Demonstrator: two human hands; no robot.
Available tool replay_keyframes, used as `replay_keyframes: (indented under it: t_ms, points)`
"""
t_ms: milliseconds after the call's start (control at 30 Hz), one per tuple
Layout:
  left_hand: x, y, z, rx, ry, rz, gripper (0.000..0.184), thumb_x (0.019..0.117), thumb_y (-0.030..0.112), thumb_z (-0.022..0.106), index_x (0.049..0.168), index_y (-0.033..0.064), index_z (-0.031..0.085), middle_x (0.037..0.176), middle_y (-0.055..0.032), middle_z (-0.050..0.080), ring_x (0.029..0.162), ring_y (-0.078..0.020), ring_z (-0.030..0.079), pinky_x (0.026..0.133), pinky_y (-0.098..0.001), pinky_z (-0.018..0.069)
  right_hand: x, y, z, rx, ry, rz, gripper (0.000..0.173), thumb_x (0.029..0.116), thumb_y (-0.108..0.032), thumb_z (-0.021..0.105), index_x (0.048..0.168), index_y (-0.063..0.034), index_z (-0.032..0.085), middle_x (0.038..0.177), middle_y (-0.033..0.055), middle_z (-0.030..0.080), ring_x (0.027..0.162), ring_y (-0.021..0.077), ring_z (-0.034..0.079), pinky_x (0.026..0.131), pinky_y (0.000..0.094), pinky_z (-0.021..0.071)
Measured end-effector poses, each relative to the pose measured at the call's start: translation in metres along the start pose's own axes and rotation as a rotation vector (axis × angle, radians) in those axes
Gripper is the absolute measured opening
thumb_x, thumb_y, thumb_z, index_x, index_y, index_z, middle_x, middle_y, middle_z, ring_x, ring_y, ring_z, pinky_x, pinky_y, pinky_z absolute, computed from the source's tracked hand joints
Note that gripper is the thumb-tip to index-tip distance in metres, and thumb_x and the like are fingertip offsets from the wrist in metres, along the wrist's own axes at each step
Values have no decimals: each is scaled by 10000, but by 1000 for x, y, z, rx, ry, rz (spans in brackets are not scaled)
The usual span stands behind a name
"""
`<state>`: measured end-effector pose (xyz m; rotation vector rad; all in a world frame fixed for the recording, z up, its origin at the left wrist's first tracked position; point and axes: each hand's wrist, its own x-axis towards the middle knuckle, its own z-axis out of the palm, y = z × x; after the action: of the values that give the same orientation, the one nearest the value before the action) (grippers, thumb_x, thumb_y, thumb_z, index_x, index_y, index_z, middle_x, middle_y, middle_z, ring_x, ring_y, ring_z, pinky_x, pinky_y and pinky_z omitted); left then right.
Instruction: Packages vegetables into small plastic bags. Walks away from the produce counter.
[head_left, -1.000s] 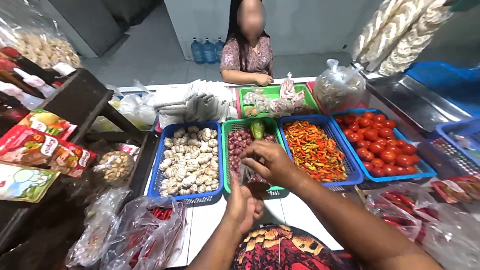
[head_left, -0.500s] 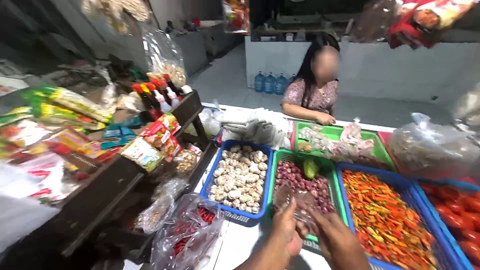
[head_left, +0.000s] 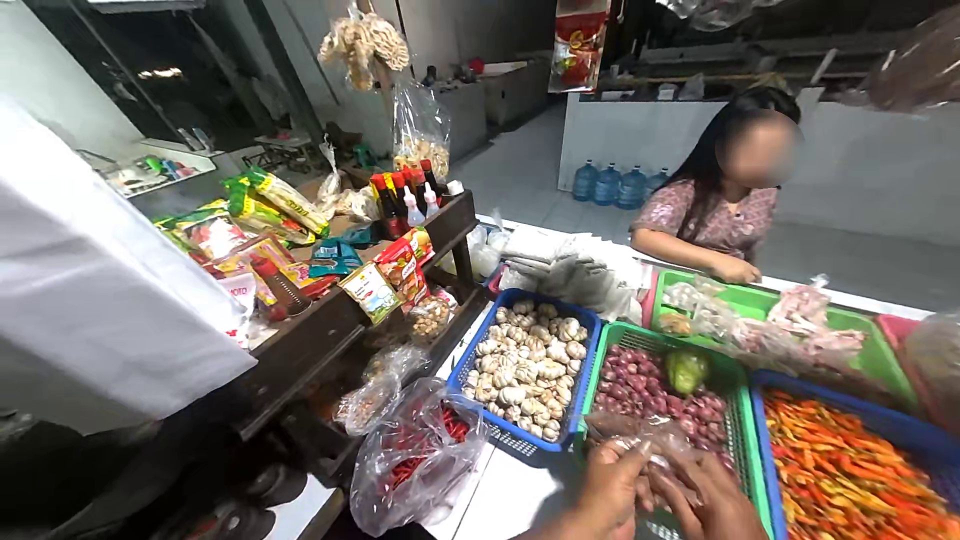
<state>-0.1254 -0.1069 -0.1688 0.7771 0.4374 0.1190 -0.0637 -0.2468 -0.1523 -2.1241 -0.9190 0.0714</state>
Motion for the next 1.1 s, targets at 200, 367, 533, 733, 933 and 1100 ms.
replay_keyframes:
  t_ms: [200,367,533,733,933,1100]
  points:
    - [4,-3,-5,148,-180,43,103,1034,173,584,1094,90,585,813,-8,613,561,-61,509,515,-221,459,-13,14,0,217,-119,184,347,1094,-186,402,1047,68,633,948,154,700,861,234,710,799,439,607]
    - [16,27,-9,939,-381,227,253,999,191,615,1060,-53,640,937,-147,672,835,-210,664,799,-415,561,-19,22,-11,860,-27,440,139,1060,-106,474,1121,-62,591,807,-37,648,652,85,627,625,299,580]
    - [1,74,25,1885,-502,402,233,937,233,634,1132,129,710,1104,-104,692,1018,-295,689,794,-551,581,-14,13,-14,-34,110,-279,148,977,-90,648,1056,-28,757,1014,137,751,996,249,719,934,410,582]
    - [-5,76,38,1842,-471,845,129,965,91,619,1005,137,734,1033,-109,679,940,-281,686,753,-472,593,-5,8,-11,413,299,-131,171,977,-41,642,1112,20,556,968,25,680,856,57,682,807,261,611]
    - [23,39,23,1624,-492,928,111,898,20,679,991,73,707,1073,-123,655,1016,-278,663,852,-431,590,5,14,-9,616,302,271,278,903,7,695,1133,15,539,880,4,670,712,55,664,678,254,612]
    - [40,20,8,1443,-472,518,156,976,111,614,1014,-8,707,1047,-179,674,1018,-313,667,916,-489,557,0,34,0,161,207,131,260,956,-108,676,1159,55,653,990,139,735,847,180,725,805,381,620]
